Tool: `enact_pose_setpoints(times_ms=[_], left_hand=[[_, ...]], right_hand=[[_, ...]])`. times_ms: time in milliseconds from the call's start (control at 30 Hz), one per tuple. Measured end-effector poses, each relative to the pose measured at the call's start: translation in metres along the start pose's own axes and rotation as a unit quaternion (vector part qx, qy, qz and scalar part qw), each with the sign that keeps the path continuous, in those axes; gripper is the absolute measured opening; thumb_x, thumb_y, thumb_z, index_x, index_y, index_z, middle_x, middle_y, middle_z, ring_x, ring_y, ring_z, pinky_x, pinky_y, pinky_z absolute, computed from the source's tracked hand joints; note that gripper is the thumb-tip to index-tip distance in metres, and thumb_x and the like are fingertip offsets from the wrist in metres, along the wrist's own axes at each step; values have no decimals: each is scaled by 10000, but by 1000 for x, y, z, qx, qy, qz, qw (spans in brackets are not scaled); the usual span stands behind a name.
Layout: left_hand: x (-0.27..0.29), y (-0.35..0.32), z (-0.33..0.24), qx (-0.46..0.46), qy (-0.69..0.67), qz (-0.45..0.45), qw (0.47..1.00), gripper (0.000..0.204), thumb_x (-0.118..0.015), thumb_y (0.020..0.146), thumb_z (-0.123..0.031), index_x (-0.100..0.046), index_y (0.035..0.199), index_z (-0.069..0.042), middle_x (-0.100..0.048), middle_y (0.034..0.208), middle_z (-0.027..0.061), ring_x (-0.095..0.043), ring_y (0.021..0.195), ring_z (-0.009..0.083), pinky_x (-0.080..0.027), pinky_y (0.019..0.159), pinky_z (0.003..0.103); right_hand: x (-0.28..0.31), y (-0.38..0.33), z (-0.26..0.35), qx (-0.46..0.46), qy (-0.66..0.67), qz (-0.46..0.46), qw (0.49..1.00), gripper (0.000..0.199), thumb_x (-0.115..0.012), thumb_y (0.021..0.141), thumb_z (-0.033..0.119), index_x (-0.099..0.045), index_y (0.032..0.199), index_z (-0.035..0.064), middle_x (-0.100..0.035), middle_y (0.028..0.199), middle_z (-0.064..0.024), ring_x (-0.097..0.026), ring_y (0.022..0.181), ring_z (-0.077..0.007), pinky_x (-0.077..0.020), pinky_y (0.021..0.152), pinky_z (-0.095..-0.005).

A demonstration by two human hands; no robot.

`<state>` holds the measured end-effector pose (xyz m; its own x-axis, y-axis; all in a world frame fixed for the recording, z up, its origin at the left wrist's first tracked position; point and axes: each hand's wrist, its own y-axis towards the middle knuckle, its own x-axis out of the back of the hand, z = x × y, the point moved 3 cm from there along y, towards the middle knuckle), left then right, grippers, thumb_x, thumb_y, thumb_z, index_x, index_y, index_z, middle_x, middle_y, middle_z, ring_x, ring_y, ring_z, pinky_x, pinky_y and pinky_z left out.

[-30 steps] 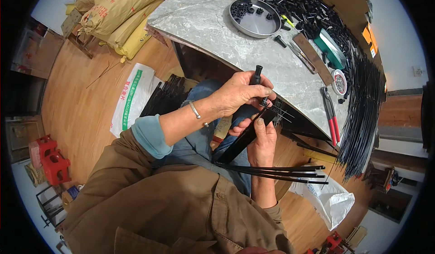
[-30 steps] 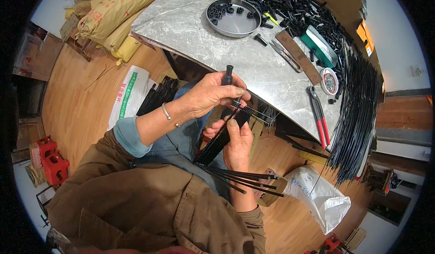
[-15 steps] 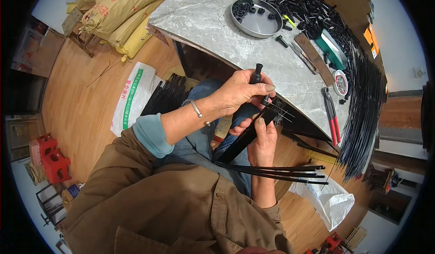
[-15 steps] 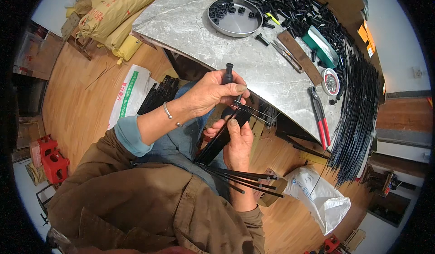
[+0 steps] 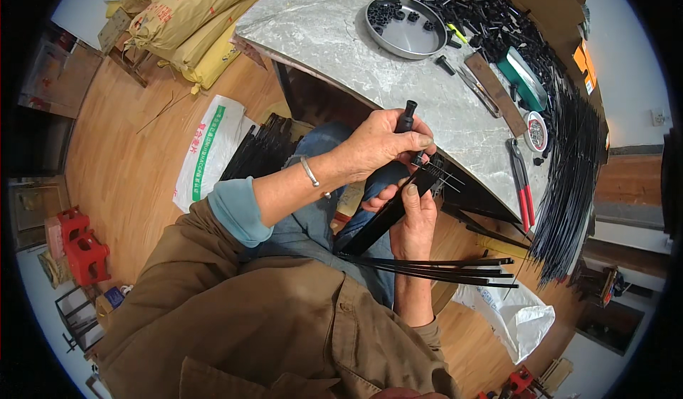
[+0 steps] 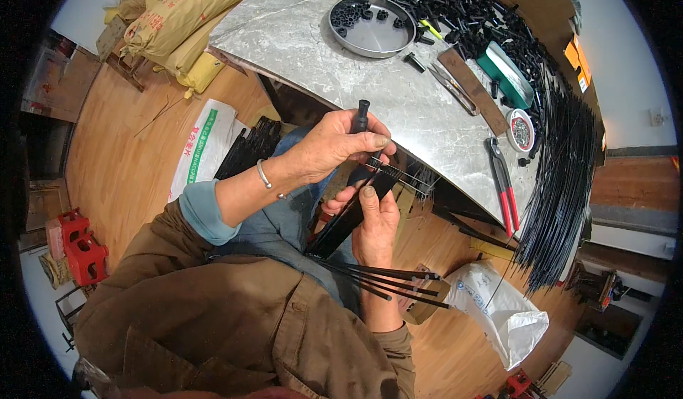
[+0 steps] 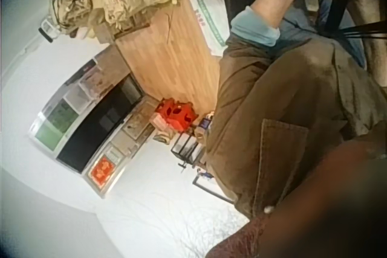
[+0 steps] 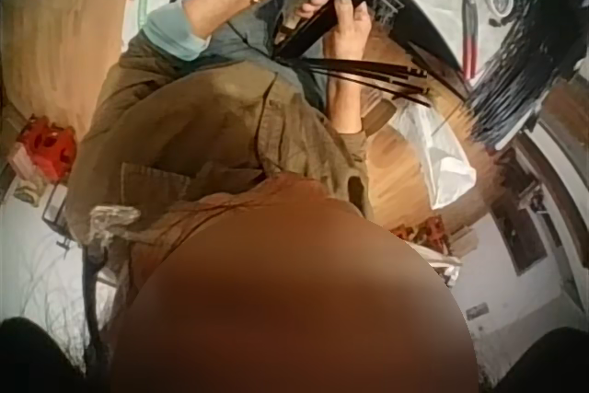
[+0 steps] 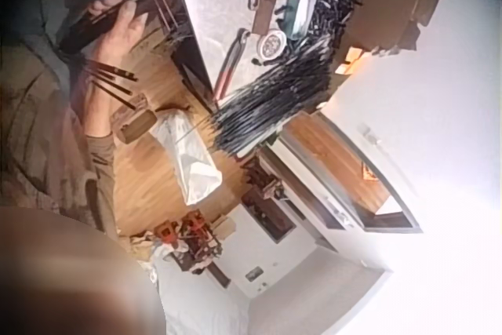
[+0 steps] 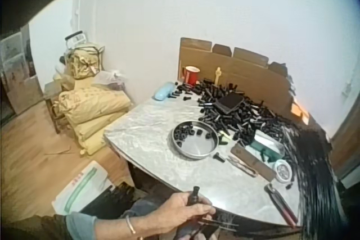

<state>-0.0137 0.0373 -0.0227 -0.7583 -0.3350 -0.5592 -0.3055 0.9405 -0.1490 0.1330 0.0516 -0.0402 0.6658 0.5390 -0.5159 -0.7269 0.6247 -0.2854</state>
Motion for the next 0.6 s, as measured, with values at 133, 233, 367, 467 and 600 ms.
enact_pose_setpoints(times_ms=[133, 233, 367, 467, 600], left_hand=[[0, 0, 0, -1, 11, 5, 1000, 218, -624, 888, -135, -582, 1034, 22, -661, 966, 130, -660, 858, 173, -540, 749, 266], [-1, 0, -1, -1, 11, 6, 1000, 209, -624, 887, -127, -584, 1033, 18, -663, 953, 123, -661, 839, 168, -543, 733, 264], [-3, -1, -7, -1, 26, 12, 1000, 192, -625, 886, -121, -586, 1017, 15, -661, 919, 107, -654, 799, 152, -536, 702, 254], [-6, -2, -12, 2, 40, 23, 999, 183, -629, 882, -122, -591, 999, 13, -657, 900, 100, -650, 789, 147, -526, 686, 249], [-6, -2, -14, 5, 58, 26, 998, 178, -638, 870, -122, -600, 984, 10, -654, 890, 103, -643, 801, 148, -514, 718, 259]], right_hand=[[-1, 0, 0, 1, -2, 3, 1000, 200, -513, 971, 226, -515, 1034, 37, -623, 822, -97, -657, 714, -219, -591, 684, -441], [-1, 1, -1, -2, -3, -10, 1000, 193, -516, 970, 226, -513, 1021, 40, -612, 797, -87, -645, 687, -208, -590, 669, -434], [-2, 1, -3, 5, 6, -11, 1000, 185, -523, 967, 226, -512, 999, 44, -583, 752, -66, -613, 634, -185, -582, 625, -405], [-5, -1, -2, 18, -13, -19, 1000, 187, -535, 962, 222, -513, 1008, 42, -583, 746, -64, -607, 618, -174, -573, 602, -367], [-16, -5, 8, 51, -98, -54, 992, 200, -564, 947, 193, -525, 1049, 25, -615, 769, -82, -623, 616, -170, -556, 579, -300]])
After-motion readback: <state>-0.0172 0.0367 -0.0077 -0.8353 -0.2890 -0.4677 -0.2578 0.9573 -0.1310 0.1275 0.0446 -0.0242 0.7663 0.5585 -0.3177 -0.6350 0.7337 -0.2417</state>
